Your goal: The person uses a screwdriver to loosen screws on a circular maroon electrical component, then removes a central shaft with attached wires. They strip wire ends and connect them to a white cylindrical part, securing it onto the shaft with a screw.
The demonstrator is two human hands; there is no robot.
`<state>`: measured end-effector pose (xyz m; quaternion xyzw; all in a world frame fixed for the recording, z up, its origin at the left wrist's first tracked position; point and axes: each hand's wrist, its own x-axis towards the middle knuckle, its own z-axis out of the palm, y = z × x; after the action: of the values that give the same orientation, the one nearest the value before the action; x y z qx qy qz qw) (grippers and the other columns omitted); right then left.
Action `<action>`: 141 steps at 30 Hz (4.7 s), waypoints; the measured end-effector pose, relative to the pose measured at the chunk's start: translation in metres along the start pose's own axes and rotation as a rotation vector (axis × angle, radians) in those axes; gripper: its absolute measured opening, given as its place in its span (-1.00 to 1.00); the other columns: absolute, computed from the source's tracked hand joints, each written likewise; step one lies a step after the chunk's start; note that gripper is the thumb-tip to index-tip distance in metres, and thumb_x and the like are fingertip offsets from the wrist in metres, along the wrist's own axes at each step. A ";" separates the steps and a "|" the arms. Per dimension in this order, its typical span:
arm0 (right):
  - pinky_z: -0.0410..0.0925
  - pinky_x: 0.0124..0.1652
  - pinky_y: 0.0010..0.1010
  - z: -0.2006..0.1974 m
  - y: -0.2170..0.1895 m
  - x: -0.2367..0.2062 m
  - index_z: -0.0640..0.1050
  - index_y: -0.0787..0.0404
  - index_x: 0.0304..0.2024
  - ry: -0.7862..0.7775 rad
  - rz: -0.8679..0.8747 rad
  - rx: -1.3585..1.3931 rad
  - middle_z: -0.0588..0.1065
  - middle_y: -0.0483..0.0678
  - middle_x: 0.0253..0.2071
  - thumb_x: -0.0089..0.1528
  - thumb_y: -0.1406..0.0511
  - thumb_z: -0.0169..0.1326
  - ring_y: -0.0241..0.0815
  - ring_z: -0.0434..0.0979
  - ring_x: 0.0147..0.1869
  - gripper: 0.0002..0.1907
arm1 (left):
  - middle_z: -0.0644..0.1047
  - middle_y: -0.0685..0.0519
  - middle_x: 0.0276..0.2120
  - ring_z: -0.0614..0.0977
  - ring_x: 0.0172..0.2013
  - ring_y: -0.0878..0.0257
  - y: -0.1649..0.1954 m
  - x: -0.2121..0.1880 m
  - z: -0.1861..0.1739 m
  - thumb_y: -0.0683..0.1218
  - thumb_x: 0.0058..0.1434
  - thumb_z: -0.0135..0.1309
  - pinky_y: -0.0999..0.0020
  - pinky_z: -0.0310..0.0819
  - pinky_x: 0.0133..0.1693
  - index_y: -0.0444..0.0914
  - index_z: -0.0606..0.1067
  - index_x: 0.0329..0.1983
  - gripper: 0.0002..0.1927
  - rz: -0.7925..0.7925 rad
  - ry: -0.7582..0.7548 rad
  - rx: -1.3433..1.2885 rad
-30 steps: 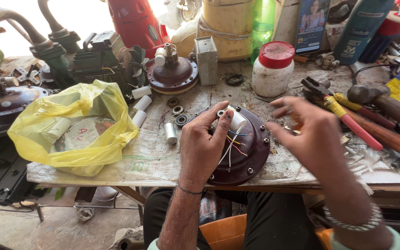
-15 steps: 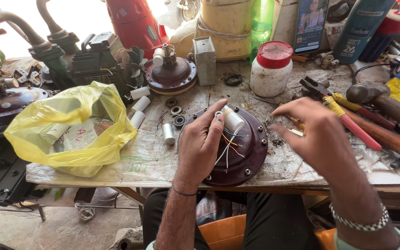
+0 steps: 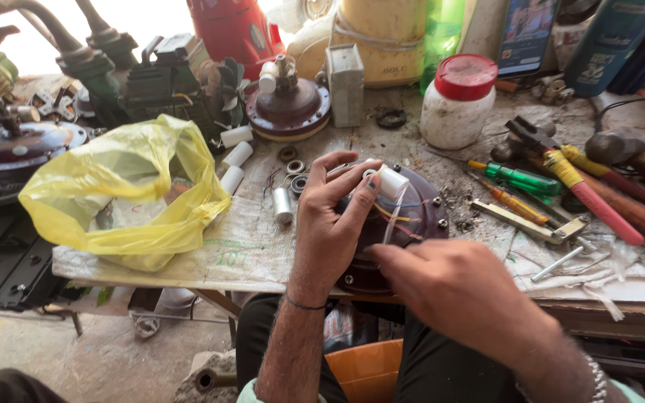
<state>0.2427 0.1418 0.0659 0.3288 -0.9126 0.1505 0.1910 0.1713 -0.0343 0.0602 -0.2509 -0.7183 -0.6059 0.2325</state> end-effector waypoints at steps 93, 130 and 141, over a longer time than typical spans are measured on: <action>0.47 -0.24 -0.35 -0.020 0.042 -0.001 0.61 0.21 -0.07 0.497 0.012 0.086 0.58 -0.01 -0.17 0.26 0.34 0.27 -0.17 0.62 -0.22 -0.80 | 0.70 0.19 -0.25 0.59 0.05 0.21 0.013 -0.005 0.011 -0.25 0.14 0.32 0.26 0.44 0.20 -0.16 0.55 0.04 -0.61 0.296 -0.176 0.119; 0.47 -0.25 -0.34 -0.009 0.039 -0.008 0.64 0.27 -0.11 0.545 -0.069 0.018 0.57 0.02 -0.22 0.21 0.42 0.29 -0.13 0.63 -0.21 -0.80 | 0.70 0.16 -0.21 0.58 0.08 0.21 0.018 -0.006 0.010 -0.25 0.15 0.32 0.25 0.47 0.18 -0.20 0.54 0.04 -0.62 0.279 -0.192 0.117; 0.18 -0.51 -0.55 0.005 0.053 -0.006 0.63 0.36 -0.24 0.266 0.588 1.124 0.46 -0.13 -0.51 0.34 0.29 0.07 -0.40 0.31 -0.52 -0.76 | 0.71 0.16 -0.22 0.59 0.09 0.22 0.015 -0.007 0.010 -0.26 0.11 0.34 0.26 0.50 0.17 -0.20 0.57 0.03 -0.60 0.253 -0.176 0.131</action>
<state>0.2104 0.1823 0.0513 0.0937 -0.7151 0.6908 0.0519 0.1861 -0.0230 0.0656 -0.3758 -0.7364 -0.4994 0.2590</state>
